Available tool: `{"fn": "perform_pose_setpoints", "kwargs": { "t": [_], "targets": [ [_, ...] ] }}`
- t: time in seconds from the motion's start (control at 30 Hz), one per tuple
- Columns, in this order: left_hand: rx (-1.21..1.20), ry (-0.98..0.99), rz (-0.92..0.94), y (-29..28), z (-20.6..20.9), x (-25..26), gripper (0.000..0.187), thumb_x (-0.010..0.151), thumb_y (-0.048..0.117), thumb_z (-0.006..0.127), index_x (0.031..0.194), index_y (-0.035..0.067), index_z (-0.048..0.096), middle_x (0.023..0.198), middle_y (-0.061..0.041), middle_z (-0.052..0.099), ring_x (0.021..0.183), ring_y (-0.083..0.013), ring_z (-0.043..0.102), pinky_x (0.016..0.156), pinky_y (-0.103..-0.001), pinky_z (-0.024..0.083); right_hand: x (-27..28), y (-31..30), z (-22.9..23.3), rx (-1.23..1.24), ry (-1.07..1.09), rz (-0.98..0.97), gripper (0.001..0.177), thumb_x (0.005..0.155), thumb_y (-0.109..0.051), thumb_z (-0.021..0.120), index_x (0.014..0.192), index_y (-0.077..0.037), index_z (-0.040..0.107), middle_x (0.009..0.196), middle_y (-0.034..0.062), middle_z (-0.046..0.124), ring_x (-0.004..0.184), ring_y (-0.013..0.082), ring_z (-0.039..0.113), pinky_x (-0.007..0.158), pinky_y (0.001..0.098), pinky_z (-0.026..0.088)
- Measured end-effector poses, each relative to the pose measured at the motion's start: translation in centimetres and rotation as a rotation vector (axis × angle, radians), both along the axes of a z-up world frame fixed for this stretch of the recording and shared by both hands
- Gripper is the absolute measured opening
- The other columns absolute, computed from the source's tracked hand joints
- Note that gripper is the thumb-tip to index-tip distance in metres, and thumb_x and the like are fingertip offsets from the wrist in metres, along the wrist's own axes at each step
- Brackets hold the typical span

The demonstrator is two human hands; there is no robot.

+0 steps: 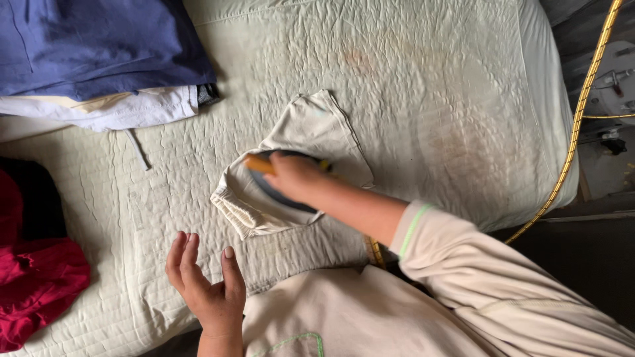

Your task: The person irons and folds various items of clothing, including tan shorts, blue shorts, white garments, and red shorts, on a padded surface using a handheld iron.

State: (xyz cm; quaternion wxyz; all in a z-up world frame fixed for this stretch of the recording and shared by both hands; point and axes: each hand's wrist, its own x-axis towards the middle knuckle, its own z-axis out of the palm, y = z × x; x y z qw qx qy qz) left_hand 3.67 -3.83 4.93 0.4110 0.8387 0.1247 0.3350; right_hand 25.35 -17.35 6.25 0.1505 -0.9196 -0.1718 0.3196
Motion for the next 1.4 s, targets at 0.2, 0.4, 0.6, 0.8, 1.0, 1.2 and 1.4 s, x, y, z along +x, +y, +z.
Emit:
{"fn": "perform_pose_setpoints", "kwargs": {
  "t": [0.2, 0.4, 0.6, 0.8, 1.0, 1.2, 1.4],
  "targets": [
    [-0.343, 0.506, 0.101, 0.6, -2.2, 0.0, 0.056, 0.096, 0.033, 0.064, 0.141, 0.001, 0.055, 0.146, -0.018, 0.041, 0.128, -0.0306, 0.05, 0.059, -0.034, 0.057, 3.9, -14.0, 0.6, -0.239, -0.045, -0.299, 0.089, 0.067, -0.025, 0.083, 0.136, -0.015, 0.028, 0.114, 0.0167, 0.069, 0.098, 0.0389, 0.071, 0.076, 0.0489, 0.054],
    [-0.166, 0.955, 0.149, 0.4, -12.5, 4.0, 0.065, 0.095, 0.063, 0.047, 0.132, 0.014, 0.068, 0.143, -0.011, 0.05, 0.14, -0.0299, 0.038, 0.112, -0.05, 0.032, 6.3, -26.7, -3.4, -0.365, -0.411, -0.538, 0.036, 0.089, -0.031, 0.067, 0.116, -0.008, 0.062, 0.1, 0.0246, 0.074, 0.093, 0.0483, 0.071, 0.076, 0.0568, 0.055],
    [-0.269, 0.992, 0.251, -1.5, -14.4, 7.5, 0.057, 0.085, 0.051, 0.069, 0.116, 0.004, 0.06, 0.144, -0.017, 0.052, 0.142, -0.0402, 0.042, 0.117, -0.055, 0.034, 9.1, -33.3, -6.3, -0.587, -0.581, -0.593, 0.04, 0.094, -0.05, 0.06, 0.12, -0.019, 0.062, 0.095, 0.0173, 0.077, 0.092, 0.0385, 0.077, 0.074, 0.0539, 0.061],
    [-0.635, 0.745, 0.306, -2.5, -12.0, 7.0, 0.028, 0.076, 0.024, 0.068, 0.095, 0.009, 0.054, 0.081, -0.003, 0.051, 0.073, -0.0202, 0.05, 0.071, -0.039, 0.042, 3.8, -27.4, -7.8, -0.315, -1.028, -0.405, 0.04, 0.083, -0.046, 0.068, 0.113, -0.019, 0.065, 0.118, 0.015, 0.057, 0.105, 0.042, 0.054, 0.084, 0.0564, 0.044],
    [-0.988, 0.702, 0.291, -1.6, -10.9, 5.7, 0.034, 0.079, 0.019, 0.08, 0.106, 0.007, 0.063, 0.088, -0.005, 0.063, 0.079, -0.0149, 0.057, 0.072, -0.032, 0.048, -1.4, -20.1, -12.2, -0.001, -0.211, -0.541, 0.033, 0.072, -0.041, 0.068, 0.081, -0.009, 0.064, 0.09, 0.0142, 0.073, 0.09, 0.0364, 0.068, 0.078, 0.0472, 0.048],
    [-1.341, 0.487, 0.104, 5.1, -7.3, 7.0, 0.018, 0.083, 0.0, 0.072, 0.101, -0.003, 0.07, 0.084, -0.014, 0.071, 0.075, -0.019, 0.062, 0.066, -0.029, 0.046, 1.7, -21.1, -11.1, 1.025, 0.58, -1.182, 0.024, 0.086, 0.003, 0.068, 0.103, -0.013, 0.07, 0.09, 0.0061, 0.072, 0.067, 0.0155, 0.061, 0.045, 0.0258, 0.044],
    [-1.204, 0.272, -0.212, 19.9, 1.0, 16.0, 0.02, 0.085, 0.004, 0.07, 0.105, 0.0, 0.073, 0.094, -0.011, 0.075, 0.084, -0.0172, 0.067, 0.077, -0.027, 0.05, 11.3, -8.5, 4.0, 1.214, 0.526, -0.673, 0.055, 0.09, 0.0, 0.055, 0.146, -0.003, 0.054, 0.106, 0.0117, 0.07, 0.071, 0.0123, 0.066, 0.053, 0.0211, 0.056]
  ]
}}
